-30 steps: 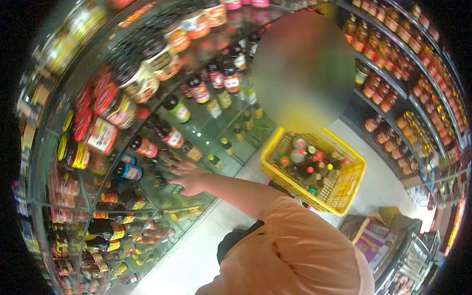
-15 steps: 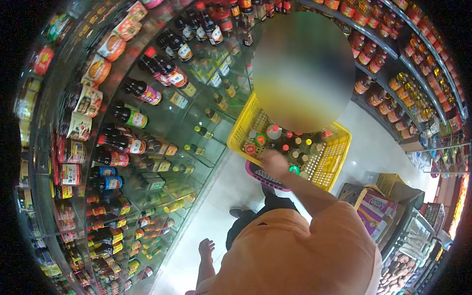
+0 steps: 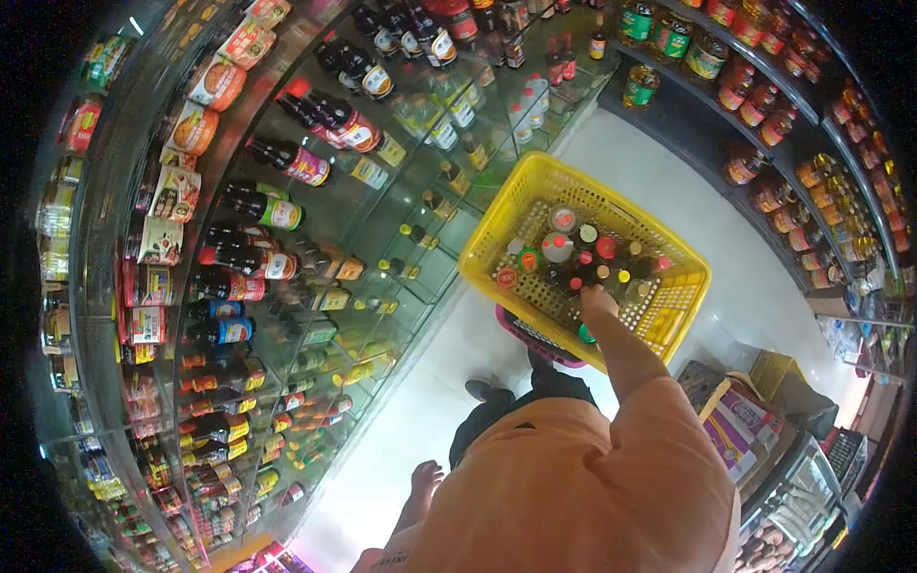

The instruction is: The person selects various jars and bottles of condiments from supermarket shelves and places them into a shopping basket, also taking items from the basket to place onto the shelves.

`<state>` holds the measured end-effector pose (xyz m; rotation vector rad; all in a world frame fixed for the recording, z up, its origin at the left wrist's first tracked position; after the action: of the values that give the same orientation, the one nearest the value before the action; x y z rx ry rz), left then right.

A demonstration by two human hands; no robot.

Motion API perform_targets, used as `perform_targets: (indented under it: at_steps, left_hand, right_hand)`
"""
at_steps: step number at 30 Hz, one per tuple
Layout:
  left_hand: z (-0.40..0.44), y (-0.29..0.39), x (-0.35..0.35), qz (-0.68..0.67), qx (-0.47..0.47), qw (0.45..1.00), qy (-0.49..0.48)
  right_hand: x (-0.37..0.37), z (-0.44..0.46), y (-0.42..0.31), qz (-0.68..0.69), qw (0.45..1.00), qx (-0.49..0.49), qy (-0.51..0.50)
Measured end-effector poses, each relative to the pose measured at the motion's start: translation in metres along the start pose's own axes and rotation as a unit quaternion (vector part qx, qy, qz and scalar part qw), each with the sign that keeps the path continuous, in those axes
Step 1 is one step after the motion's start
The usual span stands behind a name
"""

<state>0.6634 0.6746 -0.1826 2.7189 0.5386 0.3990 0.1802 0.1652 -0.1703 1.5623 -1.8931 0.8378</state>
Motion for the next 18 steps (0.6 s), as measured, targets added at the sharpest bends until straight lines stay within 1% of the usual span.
perform_targets:
  at_steps: [2, 4, 5, 6, 8, 10, 11, 12, 13, 14, 15, 16, 17, 18]
  left_hand:
    - [-0.019, 0.015, 0.0, 0.051, -0.038, 0.997, 0.036]
    - [-0.025, 0.025, -0.001, 0.03, -0.035, 0.998, 0.046]
    - [-0.027, 0.029, -0.001, 0.052, -0.05, 0.996, 0.045]
    - [-0.028, 0.033, -0.004, 0.075, -0.063, 0.994, 0.042]
    - [-0.025, 0.039, -0.008, 0.066, -0.072, 0.994, 0.052]
    - [-0.009, 0.051, -0.018, 0.06, -0.118, 0.991, 0.023]
    - [-0.01, 0.063, -0.029, 0.08, -0.151, 0.985, 0.02]
    - [-0.008, 0.075, -0.037, 0.075, -0.152, 0.985, 0.019]
    - [-0.008, 0.096, -0.048, 0.122, -0.2, 0.972, 0.002]
    - [-0.008, 0.12, -0.062, 0.168, -0.248, 0.954, -0.014]
    - [-0.014, 0.148, -0.077, 0.205, -0.294, 0.933, -0.008]
    - [-0.026, 0.178, -0.093, 0.243, -0.337, 0.909, 0.0]
    - [-0.044, 0.21, -0.113, 0.272, -0.379, 0.884, -0.012]
    - [-0.065, 0.245, -0.135, 0.3, -0.421, 0.856, -0.022]
  right_hand:
    - [-0.003, 0.003, 0.006, -0.028, 0.999, 0.023, -0.014]
    - [-0.001, -0.008, 0.003, -0.085, 0.989, 0.121, 0.017]
    - [0.008, -0.019, 0.0, -0.086, 0.988, 0.128, 0.019]
    - [0.024, -0.036, 0.0, -0.065, 0.988, 0.135, 0.023]
    - [0.048, -0.066, 0.009, -0.047, 0.988, 0.142, 0.024]
    - [0.076, -0.088, 0.013, 0.003, 0.977, 0.207, 0.058]
    - [0.093, -0.1, 0.015, -0.001, 0.976, 0.208, 0.061]
    - [0.112, -0.115, 0.011, 0.024, 0.964, 0.252, 0.085]
    - [0.133, -0.134, 0.006, 0.049, 0.948, 0.295, 0.109]
    - [0.16, -0.158, -0.001, 0.045, 0.947, 0.298, 0.112]
    - [0.193, -0.189, -0.017, 0.054, 0.936, 0.325, 0.124]
    - [0.218, -0.216, -0.029, 0.064, 0.924, 0.352, 0.134]
    - [0.235, -0.235, -0.035, 0.064, 0.922, 0.358, 0.133]
    - [0.25, -0.251, -0.043, 0.08, 0.91, 0.384, 0.134]
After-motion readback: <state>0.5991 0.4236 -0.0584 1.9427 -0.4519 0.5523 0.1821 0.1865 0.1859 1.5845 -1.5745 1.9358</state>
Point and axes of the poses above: each hand's wrist, its own z-axis towards the middle knuckle, its own x-axis out of the back of the hand, y = z × x, the point moved 5 cm from there along z, towards the middle knuckle, and after that the axes turned 2 degrees about -y, right-handed, at the moved point
